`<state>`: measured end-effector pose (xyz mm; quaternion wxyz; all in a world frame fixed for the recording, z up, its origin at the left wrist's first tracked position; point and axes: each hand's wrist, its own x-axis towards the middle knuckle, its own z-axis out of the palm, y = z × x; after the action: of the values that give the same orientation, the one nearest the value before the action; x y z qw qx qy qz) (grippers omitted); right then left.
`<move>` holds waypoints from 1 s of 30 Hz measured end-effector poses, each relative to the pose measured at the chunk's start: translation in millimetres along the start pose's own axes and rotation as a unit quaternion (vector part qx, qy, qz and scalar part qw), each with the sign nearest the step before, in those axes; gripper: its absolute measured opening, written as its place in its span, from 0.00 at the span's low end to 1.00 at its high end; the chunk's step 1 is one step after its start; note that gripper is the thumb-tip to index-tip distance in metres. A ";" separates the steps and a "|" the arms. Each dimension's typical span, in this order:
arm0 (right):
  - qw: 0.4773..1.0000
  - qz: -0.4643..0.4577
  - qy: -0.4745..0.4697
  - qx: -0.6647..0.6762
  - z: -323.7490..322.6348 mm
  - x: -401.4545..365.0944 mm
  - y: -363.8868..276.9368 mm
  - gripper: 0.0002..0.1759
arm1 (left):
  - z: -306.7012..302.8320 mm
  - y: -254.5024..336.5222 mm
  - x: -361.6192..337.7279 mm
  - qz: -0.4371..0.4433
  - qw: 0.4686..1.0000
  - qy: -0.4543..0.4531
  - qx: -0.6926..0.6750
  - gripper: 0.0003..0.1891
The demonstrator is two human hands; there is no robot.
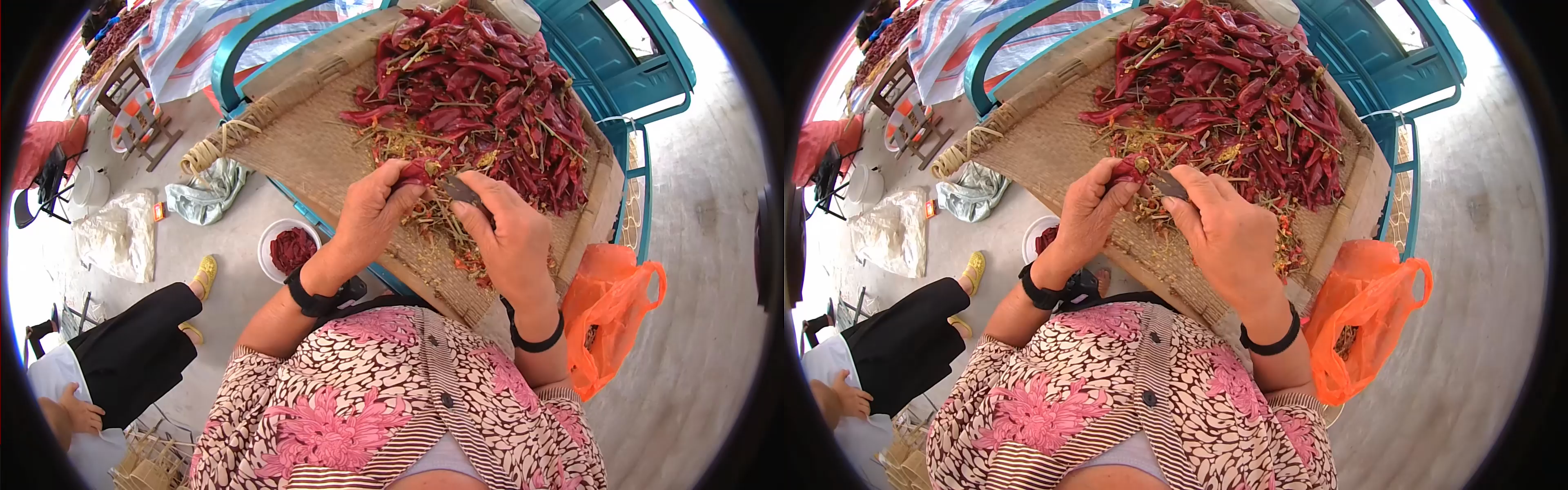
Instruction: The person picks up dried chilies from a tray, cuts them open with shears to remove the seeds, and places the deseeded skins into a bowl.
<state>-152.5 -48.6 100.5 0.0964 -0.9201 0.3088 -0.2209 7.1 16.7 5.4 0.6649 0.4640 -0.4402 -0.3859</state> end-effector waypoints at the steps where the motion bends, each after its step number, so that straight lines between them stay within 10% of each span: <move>1: 1.000 -0.004 -0.004 -0.003 0.0 0.6 -0.9 0.16 | -0.3 0.5 -0.4 0.003 1.000 0.001 0.000 0.09; 18: 1.000 0.019 0.013 -0.020 11.6 -4.6 3.8 0.17 | 5.0 -1.0 4.2 0.110 0.984 -0.006 0.137 0.06; 20: 0.984 0.102 -0.057 0.138 10.5 -4.1 5.3 0.16 | 4.4 -1.1 3.3 0.099 0.987 -0.024 0.127 0.05; 24: 0.802 0.297 -0.182 0.485 10.0 -6.3 17.7 0.17 | -0.1 -4.1 -0.5 0.110 0.984 -0.048 0.132 0.07; 30: 0.468 0.348 -0.223 0.781 14.4 -14.2 22.1 0.15 | 2.4 -9.6 4.0 0.183 0.971 -0.033 0.150 0.09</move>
<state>-167.4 -56.8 75.9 0.9097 -0.2970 0.2702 -0.1063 5.2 9.7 -2.5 0.6323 0.4573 -0.5917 -0.2025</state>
